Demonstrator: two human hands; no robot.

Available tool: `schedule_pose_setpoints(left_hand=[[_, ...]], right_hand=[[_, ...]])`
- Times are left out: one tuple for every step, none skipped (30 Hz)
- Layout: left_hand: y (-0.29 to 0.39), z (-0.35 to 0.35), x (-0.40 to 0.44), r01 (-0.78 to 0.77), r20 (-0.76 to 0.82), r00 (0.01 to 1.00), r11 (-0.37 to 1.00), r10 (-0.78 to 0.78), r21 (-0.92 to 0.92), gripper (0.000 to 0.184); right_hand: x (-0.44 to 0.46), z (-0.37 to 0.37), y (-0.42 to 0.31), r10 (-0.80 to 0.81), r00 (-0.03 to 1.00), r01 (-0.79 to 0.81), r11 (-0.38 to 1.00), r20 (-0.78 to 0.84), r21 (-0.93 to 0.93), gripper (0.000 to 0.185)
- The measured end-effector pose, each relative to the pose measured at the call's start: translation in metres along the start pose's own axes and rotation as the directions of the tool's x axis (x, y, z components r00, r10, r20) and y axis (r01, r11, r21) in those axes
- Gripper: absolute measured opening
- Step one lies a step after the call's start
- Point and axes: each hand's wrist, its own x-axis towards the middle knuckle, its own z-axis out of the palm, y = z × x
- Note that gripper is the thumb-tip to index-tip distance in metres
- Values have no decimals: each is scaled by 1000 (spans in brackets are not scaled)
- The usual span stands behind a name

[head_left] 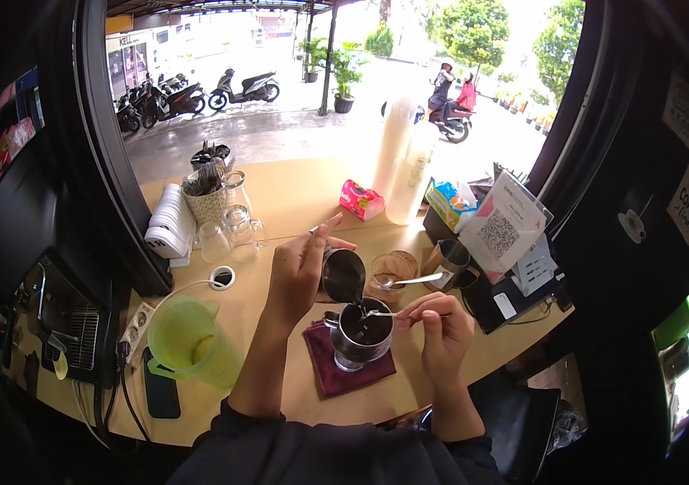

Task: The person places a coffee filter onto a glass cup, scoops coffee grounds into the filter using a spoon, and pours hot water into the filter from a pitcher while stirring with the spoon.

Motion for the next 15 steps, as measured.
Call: schedule_pose_setpoints(left_hand=[[1, 0, 0, -3, -3, 1000, 1000, 3, -11, 42], [0, 0, 0, -3, -3, 1000, 1000, 3, -11, 42], [-1, -1, 0, -2, 6, 1000, 1000, 2, 5, 42], [-3, -2, 0, 0, 15, 1000, 1000, -1, 22, 42], [-4, -2, 0, 2, 15, 1000, 1000, -2, 22, 42], [-5, -2, 1, 14, 14, 1000, 1000, -14, 21, 43], [-5, -2, 1, 26, 14, 1000, 999, -26, 19, 43], [-4, -2, 1, 25, 14, 1000, 1000, -25, 19, 43], [-1, -1, 1, 16, 6, 1000, 1000, -16, 1, 43], [0, -1, 1, 8, -1, 1000, 1000, -8, -16, 43], [-1, -1, 1, 8, -3, 1000, 1000, -8, -16, 43], [-2, -2, 1, 9, -4, 1000, 1000, -9, -22, 43], [-3, -2, 1, 8, -4, 1000, 1000, -9, -27, 43], [-4, -1, 2, 8, -2, 1000, 1000, -8, -27, 43], [-6, 0, 2, 5, -10, 1000, 999, -5, -35, 43]], right_hand=[[1, 1, 0, -1, 1000, 1, 1000, 0, 0, 28], [2, 2, 0, -37, 998, 38, 999, 45, -32, 28], [2, 3, 1, -71, 993, 76, 995, 91, -62, 29], [2, 2, 1, -70, 993, 76, 995, 91, -61, 29], [1, 1, 1, -56, 997, 58, 998, 58, -36, 29], [1, 0, 1, -41, 999, 41, 999, 25, -11, 30], [0, 0, 1, -41, 999, 41, 999, 25, -11, 30], [-1, 0, 2, -49, 999, 49, 999, -2, 4, 30], [-1, 0, 3, -58, 998, 58, 998, -29, 20, 30], [-1, 1, 3, -58, 998, 59, 998, -28, 19, 30], [-1, 2, 3, -66, 997, 68, 996, -35, 56, 23], [-1, 3, 3, -74, 996, 78, 993, -43, 93, 17], [0, 4, 3, -73, 996, 77, 993, -43, 94, 17], [0, 5, 2, -48, 999, 49, 994, -9, 99, 17], [1, 4, 1, -23, 999, 20, 994, 24, 103, 17]])
